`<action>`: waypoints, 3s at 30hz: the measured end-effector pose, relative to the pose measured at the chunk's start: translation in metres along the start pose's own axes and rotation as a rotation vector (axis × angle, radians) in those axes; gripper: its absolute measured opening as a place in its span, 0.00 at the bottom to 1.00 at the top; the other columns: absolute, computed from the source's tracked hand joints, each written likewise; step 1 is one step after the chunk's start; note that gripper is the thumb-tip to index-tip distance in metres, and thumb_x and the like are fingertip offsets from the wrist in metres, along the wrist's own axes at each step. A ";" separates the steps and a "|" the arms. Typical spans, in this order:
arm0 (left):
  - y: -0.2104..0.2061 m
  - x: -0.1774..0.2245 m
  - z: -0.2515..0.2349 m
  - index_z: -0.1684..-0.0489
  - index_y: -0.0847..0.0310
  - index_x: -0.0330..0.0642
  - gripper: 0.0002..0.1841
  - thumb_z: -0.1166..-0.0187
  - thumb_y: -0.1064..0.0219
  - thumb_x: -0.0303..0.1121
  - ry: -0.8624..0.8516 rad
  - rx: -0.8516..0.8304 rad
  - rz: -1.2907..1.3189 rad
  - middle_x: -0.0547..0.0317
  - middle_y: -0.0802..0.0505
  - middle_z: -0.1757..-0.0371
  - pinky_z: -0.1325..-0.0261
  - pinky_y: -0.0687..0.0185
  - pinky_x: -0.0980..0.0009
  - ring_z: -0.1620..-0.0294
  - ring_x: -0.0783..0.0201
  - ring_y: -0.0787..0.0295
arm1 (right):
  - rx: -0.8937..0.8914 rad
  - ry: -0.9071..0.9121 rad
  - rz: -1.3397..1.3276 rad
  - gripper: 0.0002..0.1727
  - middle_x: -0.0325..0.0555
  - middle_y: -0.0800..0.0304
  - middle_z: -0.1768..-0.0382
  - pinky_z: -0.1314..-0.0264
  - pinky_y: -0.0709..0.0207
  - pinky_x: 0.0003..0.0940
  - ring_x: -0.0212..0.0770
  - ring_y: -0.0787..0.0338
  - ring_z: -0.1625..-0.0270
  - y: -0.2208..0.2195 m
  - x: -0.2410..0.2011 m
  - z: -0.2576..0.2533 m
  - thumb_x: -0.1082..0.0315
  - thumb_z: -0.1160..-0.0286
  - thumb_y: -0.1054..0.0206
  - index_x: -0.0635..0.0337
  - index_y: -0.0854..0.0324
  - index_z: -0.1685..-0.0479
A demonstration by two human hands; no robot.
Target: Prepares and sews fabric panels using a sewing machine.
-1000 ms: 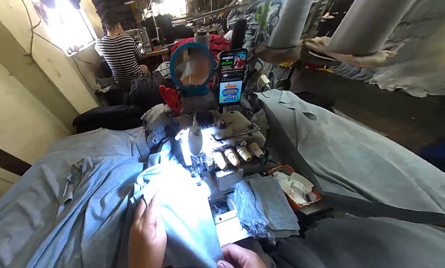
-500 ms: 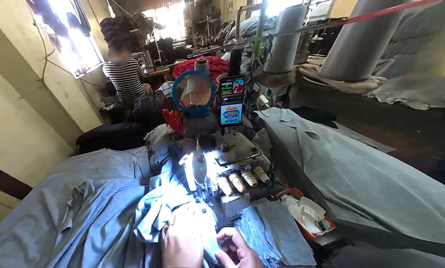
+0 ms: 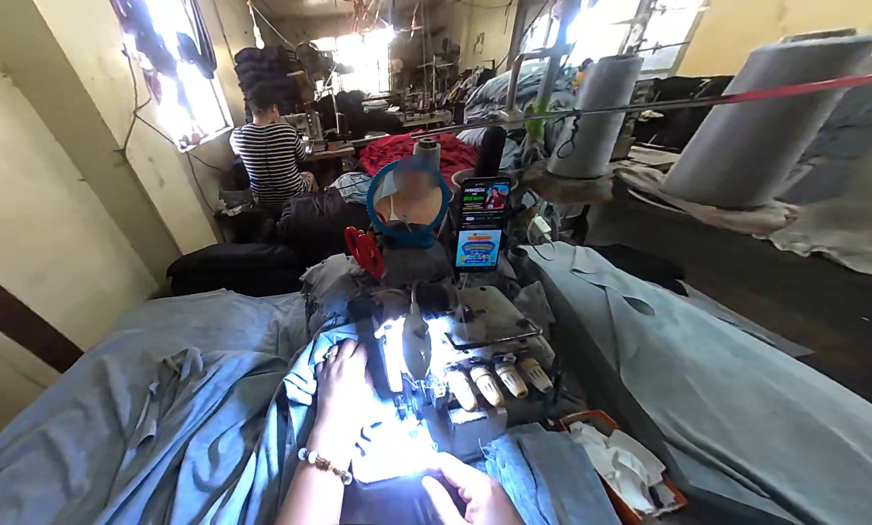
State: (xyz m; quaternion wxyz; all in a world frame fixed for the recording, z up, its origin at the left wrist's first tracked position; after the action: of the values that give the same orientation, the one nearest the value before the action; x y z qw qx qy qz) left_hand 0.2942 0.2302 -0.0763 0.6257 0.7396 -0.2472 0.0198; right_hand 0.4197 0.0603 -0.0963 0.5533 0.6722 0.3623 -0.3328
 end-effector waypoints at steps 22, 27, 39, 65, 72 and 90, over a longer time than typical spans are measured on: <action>0.058 0.006 0.100 0.36 0.12 0.36 0.22 0.25 0.34 0.38 -0.051 0.383 0.098 0.38 0.11 0.32 0.24 0.28 0.38 0.27 0.37 0.17 | -0.071 0.154 0.319 0.13 0.60 0.08 0.46 0.36 0.16 0.55 0.58 0.08 0.42 0.030 -0.007 0.002 0.71 0.16 0.40 0.69 0.11 0.50; 0.035 -0.048 0.054 0.30 0.19 0.37 0.19 0.13 0.41 0.36 0.191 0.035 0.271 0.41 0.10 0.36 0.29 0.20 0.48 0.34 0.47 0.12 | -0.325 0.158 0.231 0.14 0.61 0.08 0.58 0.44 0.16 0.59 0.58 0.07 0.52 0.009 -0.029 0.020 0.66 0.13 0.39 0.70 0.13 0.53; 0.114 -0.047 0.097 0.48 0.13 0.33 0.13 0.23 0.30 0.32 -0.143 0.349 0.278 0.45 0.07 0.53 0.48 0.10 0.56 0.53 0.53 0.08 | -0.112 0.024 -0.537 0.11 0.37 0.09 0.59 0.51 0.13 0.27 0.26 0.10 0.58 -0.013 -0.030 0.000 0.78 0.28 0.30 0.66 0.20 0.49; 0.018 0.037 0.051 0.53 0.09 0.38 0.13 0.31 0.30 0.33 -0.038 0.113 0.026 0.47 0.09 0.42 0.30 0.23 0.47 0.35 0.46 0.14 | 0.300 0.171 0.378 0.15 0.46 0.02 0.57 0.46 0.11 0.41 0.45 0.03 0.53 0.008 -0.005 0.009 0.69 0.21 0.37 0.57 0.06 0.44; 0.003 0.031 0.139 0.39 0.08 0.56 0.19 0.19 0.41 0.26 -0.556 0.143 0.312 0.59 0.06 0.35 0.26 0.20 0.55 0.32 0.61 0.12 | -0.020 0.081 0.348 0.16 0.62 0.08 0.42 0.31 0.18 0.56 0.61 0.09 0.35 -0.026 0.036 0.039 0.65 0.16 0.39 0.70 0.11 0.49; 0.006 0.031 0.146 0.42 0.06 0.64 0.26 0.26 0.39 0.19 -0.434 0.093 0.397 0.46 0.09 0.37 0.21 0.31 0.41 0.28 0.45 0.19 | -0.168 -0.152 0.556 0.14 0.65 0.10 0.48 0.42 0.16 0.60 0.65 0.10 0.41 -0.026 0.026 0.042 0.70 0.21 0.37 0.67 0.11 0.45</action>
State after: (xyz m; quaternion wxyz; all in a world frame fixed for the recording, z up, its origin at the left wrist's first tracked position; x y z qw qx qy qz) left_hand 0.2778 0.0828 -0.0915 0.5076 0.6917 -0.5137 -0.0055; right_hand 0.4085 0.0251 -0.1386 0.7023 0.6707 0.1485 -0.1867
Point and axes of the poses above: each hand's wrist, its own z-axis away from the middle knuckle, its own y-axis out of the back of the hand, x = y × z, the point moved 9 cm from there along -z, towards the middle knuckle
